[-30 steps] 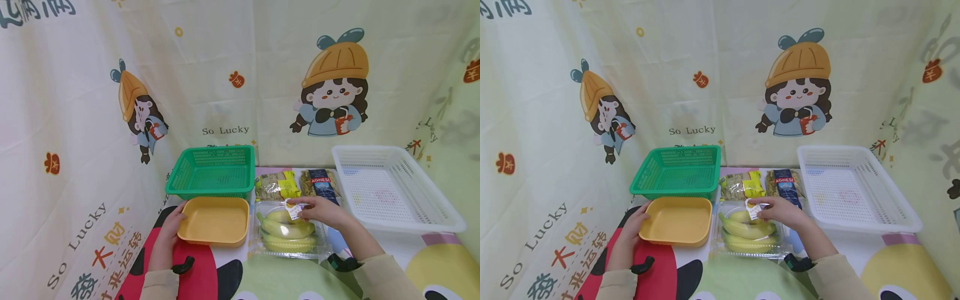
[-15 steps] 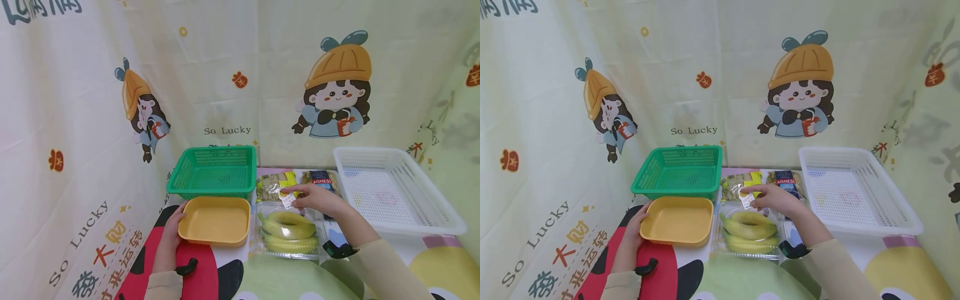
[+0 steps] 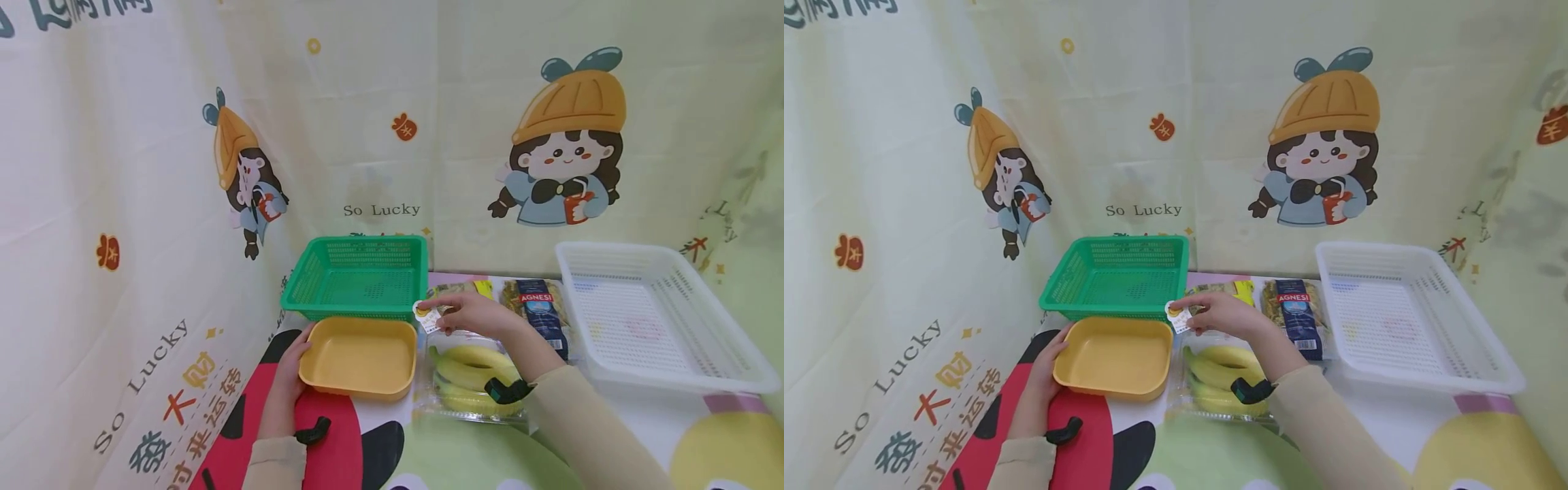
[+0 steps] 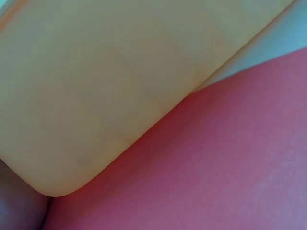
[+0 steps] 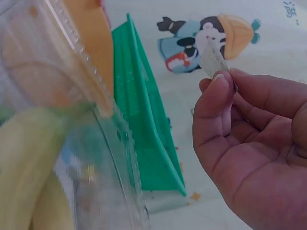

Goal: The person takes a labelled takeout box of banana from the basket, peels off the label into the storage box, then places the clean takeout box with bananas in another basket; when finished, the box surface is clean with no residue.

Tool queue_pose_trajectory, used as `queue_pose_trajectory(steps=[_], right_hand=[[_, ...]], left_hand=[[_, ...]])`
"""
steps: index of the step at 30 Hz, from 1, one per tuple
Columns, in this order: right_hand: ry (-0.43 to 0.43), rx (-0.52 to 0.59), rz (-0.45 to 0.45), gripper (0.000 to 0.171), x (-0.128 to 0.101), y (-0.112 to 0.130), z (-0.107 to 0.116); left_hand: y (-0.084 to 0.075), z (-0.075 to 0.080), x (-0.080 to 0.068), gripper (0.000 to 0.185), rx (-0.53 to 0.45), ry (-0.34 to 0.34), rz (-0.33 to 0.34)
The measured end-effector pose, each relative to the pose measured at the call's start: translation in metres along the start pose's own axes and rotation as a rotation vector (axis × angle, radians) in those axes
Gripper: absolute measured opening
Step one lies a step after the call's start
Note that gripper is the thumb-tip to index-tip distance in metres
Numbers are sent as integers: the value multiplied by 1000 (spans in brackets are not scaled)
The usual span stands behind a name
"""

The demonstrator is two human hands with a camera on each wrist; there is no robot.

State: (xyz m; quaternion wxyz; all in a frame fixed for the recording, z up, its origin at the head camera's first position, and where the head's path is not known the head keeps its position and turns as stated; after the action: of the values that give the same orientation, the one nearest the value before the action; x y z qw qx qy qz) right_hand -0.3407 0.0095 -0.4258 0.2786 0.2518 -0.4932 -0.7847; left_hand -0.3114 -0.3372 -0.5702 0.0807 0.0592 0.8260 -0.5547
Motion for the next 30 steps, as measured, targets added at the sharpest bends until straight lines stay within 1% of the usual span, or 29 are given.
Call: queue_pose_trajectory(steps=[2,8,17,23,30], right_hand=[[26,26,9,39,10,4,-7],[57,10,-39,37,38,9,-29],[165,61,-26,37,77,19,-74],[204,20,-53,36,96,17,-100],[232,-3,-92,35,119,11,-122]], left_hand=[[0,0,2,51,12,3,-13],[1,2,4,51,22,-4,-33],[0,4,3,50,48,-10,-31],[2,6,3,50,48,-22,-16],[0,6,4,51,53,-22,-33]])
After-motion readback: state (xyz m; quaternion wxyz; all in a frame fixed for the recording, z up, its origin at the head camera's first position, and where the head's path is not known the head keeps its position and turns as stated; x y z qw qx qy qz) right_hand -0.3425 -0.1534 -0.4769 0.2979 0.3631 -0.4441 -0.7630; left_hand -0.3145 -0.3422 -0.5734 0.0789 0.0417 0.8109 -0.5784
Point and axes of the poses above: each hand's wrist, its own x-axis towards the middle knuckle, its own z-axis out of the back of the hand, y = z × x, the point moved 10 cm from there along x, towards the middle knuckle, and after that the axes turned 2 degrees about -x, right-handed, at the moved point
